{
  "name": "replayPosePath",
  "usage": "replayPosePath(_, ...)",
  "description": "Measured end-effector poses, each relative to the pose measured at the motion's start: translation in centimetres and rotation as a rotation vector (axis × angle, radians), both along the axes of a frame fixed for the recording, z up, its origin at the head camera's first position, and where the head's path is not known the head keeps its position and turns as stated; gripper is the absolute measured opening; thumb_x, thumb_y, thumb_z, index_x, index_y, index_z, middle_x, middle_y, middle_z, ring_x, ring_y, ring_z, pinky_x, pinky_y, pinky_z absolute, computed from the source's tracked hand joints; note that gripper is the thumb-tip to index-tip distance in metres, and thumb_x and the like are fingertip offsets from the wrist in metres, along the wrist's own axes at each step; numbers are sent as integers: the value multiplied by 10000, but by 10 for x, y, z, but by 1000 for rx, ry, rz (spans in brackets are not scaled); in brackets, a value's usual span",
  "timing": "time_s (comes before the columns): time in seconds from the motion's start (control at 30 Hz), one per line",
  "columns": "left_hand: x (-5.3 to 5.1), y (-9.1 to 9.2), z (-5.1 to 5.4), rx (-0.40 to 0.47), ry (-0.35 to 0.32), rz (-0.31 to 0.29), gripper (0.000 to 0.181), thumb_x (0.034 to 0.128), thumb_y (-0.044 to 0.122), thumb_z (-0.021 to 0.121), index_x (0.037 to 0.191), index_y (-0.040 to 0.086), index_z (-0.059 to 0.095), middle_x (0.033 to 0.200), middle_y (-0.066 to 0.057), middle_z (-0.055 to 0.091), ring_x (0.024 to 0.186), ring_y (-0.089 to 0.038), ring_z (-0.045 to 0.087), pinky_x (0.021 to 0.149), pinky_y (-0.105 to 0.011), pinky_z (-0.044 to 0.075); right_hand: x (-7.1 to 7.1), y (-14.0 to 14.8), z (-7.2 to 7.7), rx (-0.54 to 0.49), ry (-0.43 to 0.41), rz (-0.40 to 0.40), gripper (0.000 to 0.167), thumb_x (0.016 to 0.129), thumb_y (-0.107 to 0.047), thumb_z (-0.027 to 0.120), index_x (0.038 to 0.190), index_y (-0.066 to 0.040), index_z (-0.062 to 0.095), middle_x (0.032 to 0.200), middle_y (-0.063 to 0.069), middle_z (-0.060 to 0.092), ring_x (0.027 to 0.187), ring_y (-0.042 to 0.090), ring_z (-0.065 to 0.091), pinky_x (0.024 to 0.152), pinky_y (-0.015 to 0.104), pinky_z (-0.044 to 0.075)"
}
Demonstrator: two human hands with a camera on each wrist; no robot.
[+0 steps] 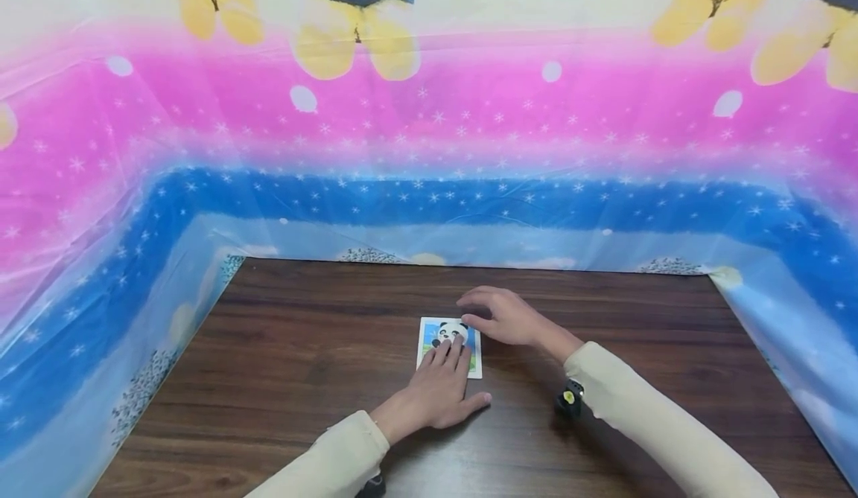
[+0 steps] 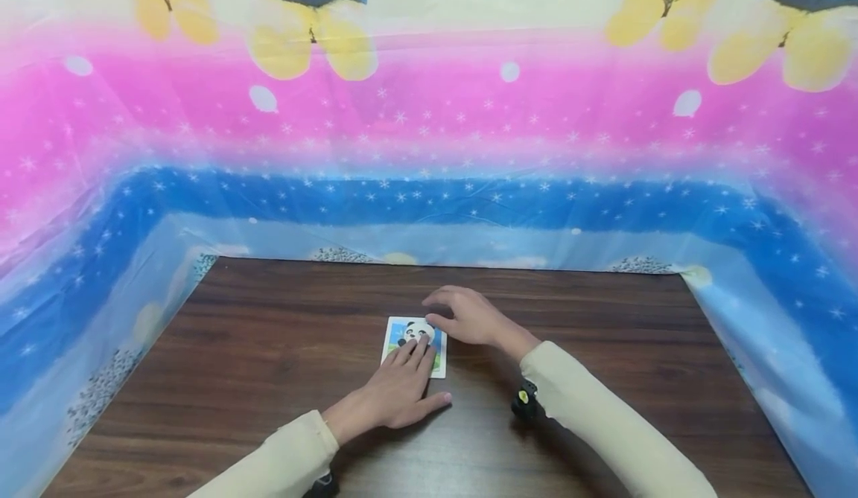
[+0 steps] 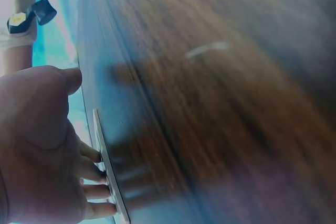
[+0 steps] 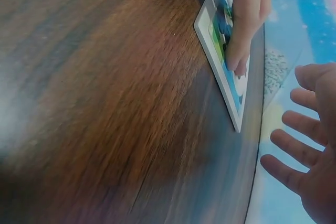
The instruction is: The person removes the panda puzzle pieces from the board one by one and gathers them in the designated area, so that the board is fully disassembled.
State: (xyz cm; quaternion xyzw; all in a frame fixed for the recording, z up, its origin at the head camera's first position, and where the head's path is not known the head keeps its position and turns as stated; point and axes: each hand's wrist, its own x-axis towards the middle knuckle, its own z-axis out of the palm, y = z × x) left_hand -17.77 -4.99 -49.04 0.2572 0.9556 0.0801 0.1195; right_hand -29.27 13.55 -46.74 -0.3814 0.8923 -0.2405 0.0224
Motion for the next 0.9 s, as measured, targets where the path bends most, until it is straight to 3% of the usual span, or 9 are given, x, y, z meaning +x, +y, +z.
replayPosePath(0.4,2,3,1,-8,0,36,915,1008,684,391,1617,19,234,1700,-177,145,1570,-328,140,1245,-534,191,-16,-25,-11,-1,-8,107,343,1038,-278,623,1316,-91,692,1278,36,692,1182,193,645,1004,434,523)
replayPosePath(0.67,5,4,2,34,11,38,949,999,661,453,1608,-25,212,1698,-195,129,1571,-339,127,1248,-534,181,-20,-43,-17,-8,-38,111,284,1015,-220,657,1259,-94,729,1184,16,712,1082,164,661,932,395,546)
replayPosePath(0.9,5,4,3,23,0,38,952,1003,672,426,1609,-28,204,1692,-204,143,1567,-335,145,1245,-520,206,-17,-51,-19,16,-71,90,268,1005,-211,671,1237,-98,744,1107,7,703,970,130,656,849,356,553)
